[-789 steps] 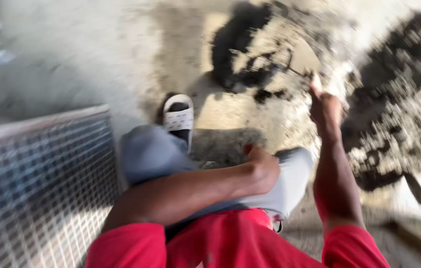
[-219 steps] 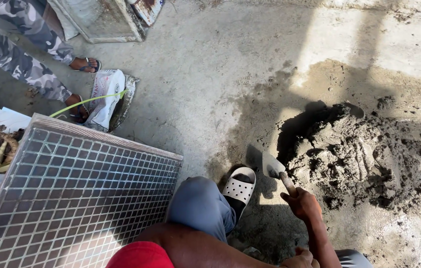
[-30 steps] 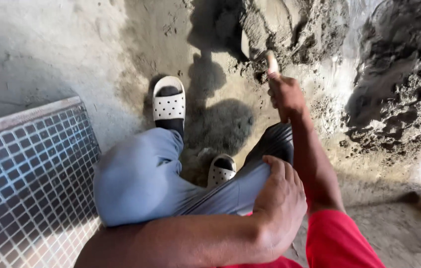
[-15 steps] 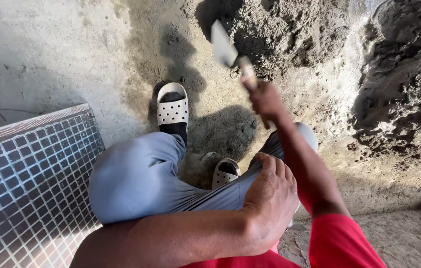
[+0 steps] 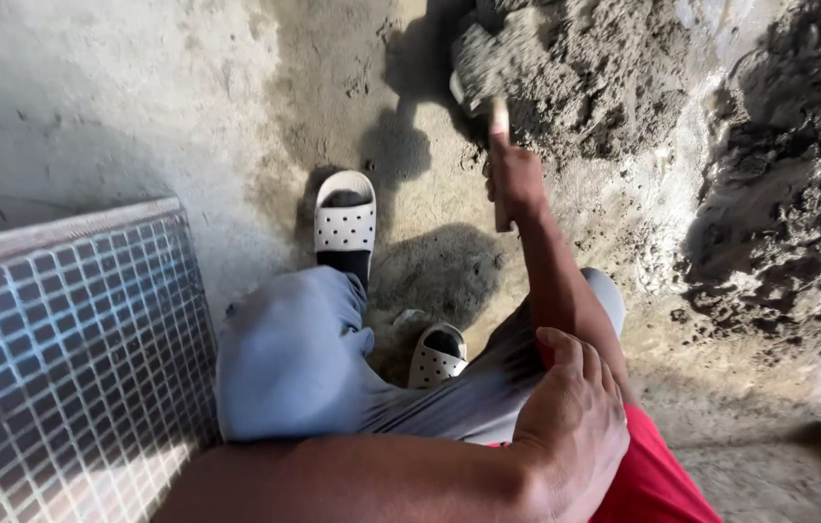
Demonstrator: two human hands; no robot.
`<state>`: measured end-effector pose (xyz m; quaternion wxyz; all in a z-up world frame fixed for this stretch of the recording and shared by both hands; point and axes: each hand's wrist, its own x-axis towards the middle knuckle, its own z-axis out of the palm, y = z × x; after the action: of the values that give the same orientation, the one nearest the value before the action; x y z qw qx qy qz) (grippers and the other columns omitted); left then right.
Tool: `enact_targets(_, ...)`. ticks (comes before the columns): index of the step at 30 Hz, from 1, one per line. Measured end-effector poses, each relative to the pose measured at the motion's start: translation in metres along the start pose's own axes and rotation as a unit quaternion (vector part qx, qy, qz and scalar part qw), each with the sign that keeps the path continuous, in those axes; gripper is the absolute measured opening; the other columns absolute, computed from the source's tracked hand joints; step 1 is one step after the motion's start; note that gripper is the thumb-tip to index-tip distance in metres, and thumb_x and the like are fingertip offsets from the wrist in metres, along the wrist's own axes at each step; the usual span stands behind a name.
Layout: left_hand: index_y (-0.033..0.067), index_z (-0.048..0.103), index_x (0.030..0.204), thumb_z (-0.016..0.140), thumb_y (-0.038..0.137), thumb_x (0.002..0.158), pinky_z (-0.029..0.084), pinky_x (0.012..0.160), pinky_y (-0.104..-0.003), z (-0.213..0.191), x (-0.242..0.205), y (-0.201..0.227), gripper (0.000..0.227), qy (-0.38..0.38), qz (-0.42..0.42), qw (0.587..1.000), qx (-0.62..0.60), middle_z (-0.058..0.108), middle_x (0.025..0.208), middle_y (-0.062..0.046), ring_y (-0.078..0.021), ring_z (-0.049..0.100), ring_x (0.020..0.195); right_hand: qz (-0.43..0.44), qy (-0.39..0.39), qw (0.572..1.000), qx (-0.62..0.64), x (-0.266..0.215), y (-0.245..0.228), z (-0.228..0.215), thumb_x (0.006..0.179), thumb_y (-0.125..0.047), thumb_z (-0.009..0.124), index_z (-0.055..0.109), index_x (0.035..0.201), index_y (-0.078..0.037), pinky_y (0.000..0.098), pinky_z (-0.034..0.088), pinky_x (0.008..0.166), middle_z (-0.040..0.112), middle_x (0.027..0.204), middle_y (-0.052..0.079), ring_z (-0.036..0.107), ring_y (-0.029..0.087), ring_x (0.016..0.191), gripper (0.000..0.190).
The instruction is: Mix a pile of wet mortar on the ground using a hand trowel
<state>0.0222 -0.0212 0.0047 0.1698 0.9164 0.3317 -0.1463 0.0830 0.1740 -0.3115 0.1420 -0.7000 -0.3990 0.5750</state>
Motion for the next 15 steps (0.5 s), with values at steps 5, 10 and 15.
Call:
enact_targets(5,-0.0156,0.06,0.124,0.053,0.026,0.098,0.048,0.094,-0.065,-0.007,-0.006,-0.023,0.05,-0.045,0.028,0.999,0.009,0.067,0.114,-0.037,-0.0431,0.065,0.098,-0.03,-0.074,0.968,0.237,-0.057,-0.041,-0.04,0.108,-0.041,0.041,0.053,0.095,-0.01,0.0243,0.038,0.038,0.047,0.067,-0.005,0.042,0.009,0.048,0.037)
enact_targets(10,-0.017,0.062,0.125,0.055,0.026,0.096,0.044,0.092,-0.067,-0.008,-0.009,-0.032,0.052,-0.061,0.009,0.998,-0.003,0.065,0.12,-0.041,-0.05,0.063,0.103,-0.045,-0.228,0.834,0.5,-0.042,-0.026,-0.084,0.104,-0.053,0.047,0.058,0.075,-0.012,0.0225,0.038,0.032,0.053,0.056,-0.006,0.043,0.007,0.038,0.052)
enact_targets(15,-0.0152,0.063,0.124,0.053,0.032,0.094,0.041,0.093,-0.069,-0.004,-0.008,-0.029,0.057,-0.026,-0.014,0.999,-0.028,0.064,0.118,-0.041,-0.0507,0.062,0.102,-0.197,-0.051,0.904,0.376,-0.092,-0.061,-0.109,0.1,-0.055,0.047,0.062,0.078,-0.016,0.0237,0.038,0.038,0.051,0.055,-0.008,0.044,0.007,0.041,0.047)
